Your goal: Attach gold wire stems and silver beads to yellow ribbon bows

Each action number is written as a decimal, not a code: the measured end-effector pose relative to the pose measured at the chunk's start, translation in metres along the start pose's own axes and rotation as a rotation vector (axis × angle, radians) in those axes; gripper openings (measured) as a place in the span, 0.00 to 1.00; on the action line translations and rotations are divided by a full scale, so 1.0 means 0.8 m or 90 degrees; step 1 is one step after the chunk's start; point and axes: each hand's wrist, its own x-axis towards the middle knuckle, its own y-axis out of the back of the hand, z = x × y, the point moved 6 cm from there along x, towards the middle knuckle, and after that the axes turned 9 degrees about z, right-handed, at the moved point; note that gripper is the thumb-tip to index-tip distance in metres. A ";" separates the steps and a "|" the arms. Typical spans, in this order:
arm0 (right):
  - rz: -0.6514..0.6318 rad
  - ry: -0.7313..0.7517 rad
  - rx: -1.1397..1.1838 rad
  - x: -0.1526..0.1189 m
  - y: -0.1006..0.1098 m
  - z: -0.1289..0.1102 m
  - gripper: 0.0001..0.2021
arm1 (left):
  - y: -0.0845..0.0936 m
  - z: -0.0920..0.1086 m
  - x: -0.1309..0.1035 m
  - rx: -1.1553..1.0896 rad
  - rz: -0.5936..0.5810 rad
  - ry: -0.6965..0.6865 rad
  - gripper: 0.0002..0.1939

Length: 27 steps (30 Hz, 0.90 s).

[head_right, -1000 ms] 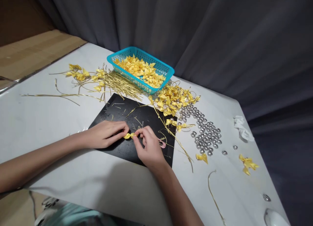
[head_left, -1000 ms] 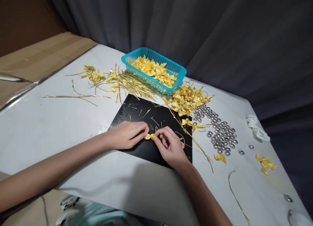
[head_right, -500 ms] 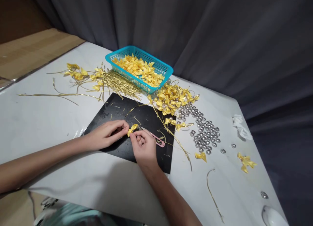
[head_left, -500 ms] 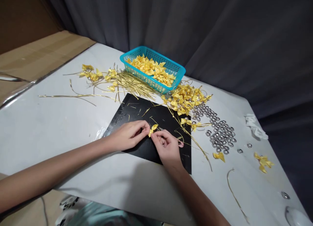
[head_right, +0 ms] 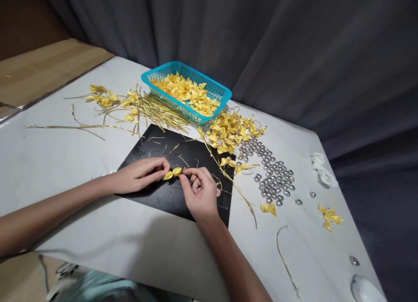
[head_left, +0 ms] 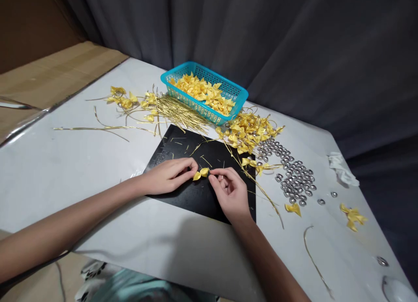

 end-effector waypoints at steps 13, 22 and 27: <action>-0.073 0.076 -0.006 -0.003 -0.002 -0.011 0.05 | -0.004 0.007 -0.002 -0.036 -0.033 -0.037 0.10; -0.062 0.002 0.034 -0.002 -0.003 -0.011 0.05 | -0.006 0.009 -0.003 -0.045 -0.040 -0.038 0.09; -0.051 -0.118 0.087 -0.009 -0.015 -0.003 0.12 | -0.007 0.013 -0.004 -0.073 0.024 -0.036 0.08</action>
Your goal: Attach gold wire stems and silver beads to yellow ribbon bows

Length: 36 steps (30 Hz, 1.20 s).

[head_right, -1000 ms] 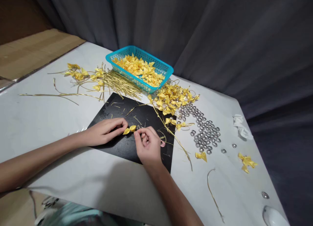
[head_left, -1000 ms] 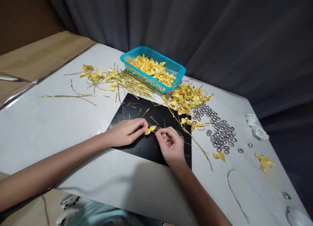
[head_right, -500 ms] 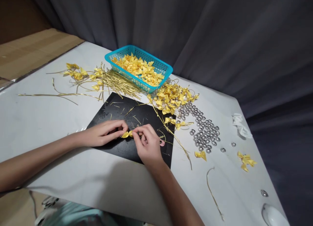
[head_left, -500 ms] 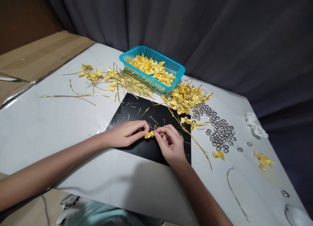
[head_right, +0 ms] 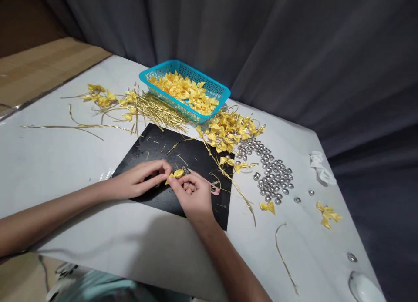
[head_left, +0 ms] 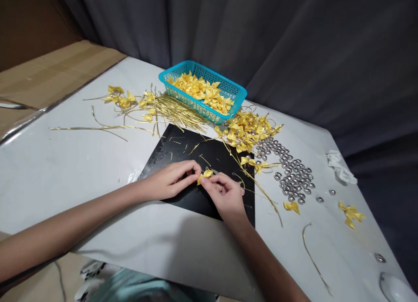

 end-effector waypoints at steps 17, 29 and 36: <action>-0.044 -0.152 0.101 0.003 0.007 0.012 0.14 | -0.001 -0.013 0.004 -0.249 0.022 0.154 0.09; 0.024 0.017 0.075 0.004 0.011 -0.007 0.05 | -0.006 -0.012 0.005 -0.269 0.065 0.136 0.12; 0.050 0.159 -0.033 -0.006 0.017 -0.027 0.06 | 0.010 -0.011 0.002 -0.240 0.194 0.089 0.07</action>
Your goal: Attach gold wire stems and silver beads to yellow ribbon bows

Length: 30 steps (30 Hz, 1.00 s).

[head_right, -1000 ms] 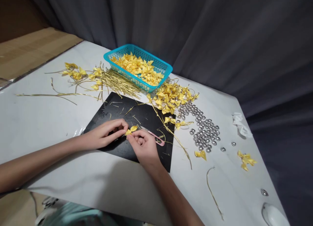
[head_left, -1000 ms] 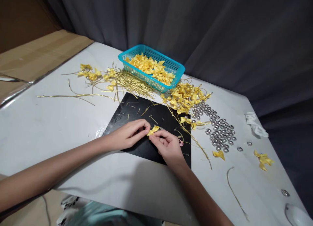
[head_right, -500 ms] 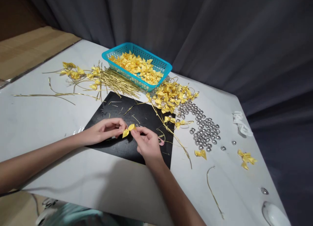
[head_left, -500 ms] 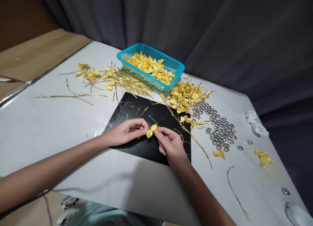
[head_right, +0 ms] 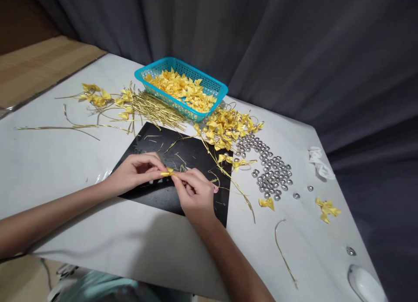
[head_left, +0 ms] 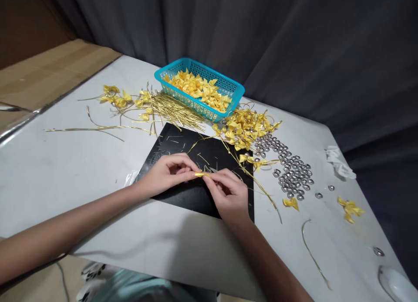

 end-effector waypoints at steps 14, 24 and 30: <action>0.063 0.098 -0.101 -0.009 0.009 -0.010 0.05 | -0.008 -0.017 -0.001 -0.175 -0.047 0.178 0.10; -0.032 -0.337 0.199 -0.008 -0.017 0.036 0.14 | -0.012 -0.023 -0.002 -0.207 -0.100 0.211 0.17; -0.084 -0.469 0.280 -0.015 -0.023 0.040 0.18 | -0.011 -0.023 -0.001 -0.205 -0.101 0.197 0.18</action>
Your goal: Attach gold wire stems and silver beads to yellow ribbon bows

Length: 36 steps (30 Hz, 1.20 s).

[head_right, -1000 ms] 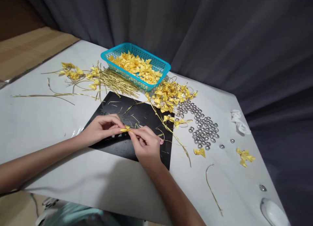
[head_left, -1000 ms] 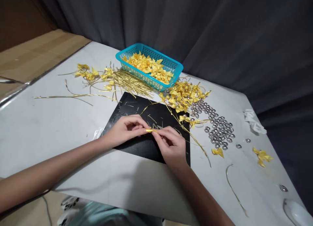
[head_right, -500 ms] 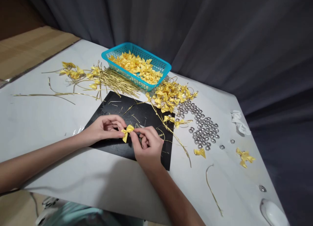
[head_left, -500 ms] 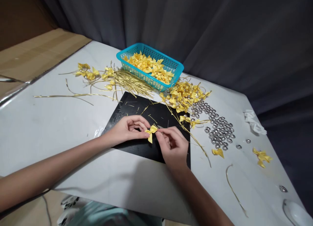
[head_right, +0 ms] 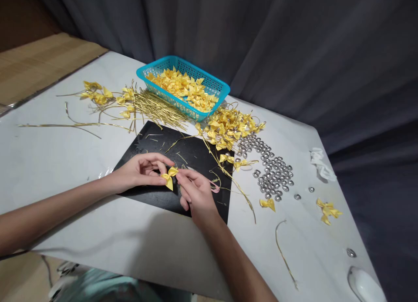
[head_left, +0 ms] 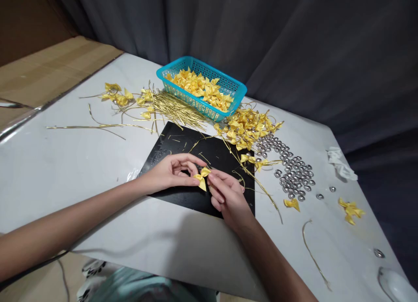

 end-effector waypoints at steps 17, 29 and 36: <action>0.097 0.073 0.026 0.003 0.006 0.004 0.14 | -0.010 -0.003 -0.005 0.039 0.165 -0.018 0.09; 0.096 0.086 -0.013 0.001 0.009 0.000 0.15 | -0.015 -0.007 -0.005 0.026 0.097 0.002 0.12; 0.088 0.067 -0.052 0.003 0.004 0.002 0.15 | -0.017 -0.008 -0.008 0.049 0.091 -0.031 0.10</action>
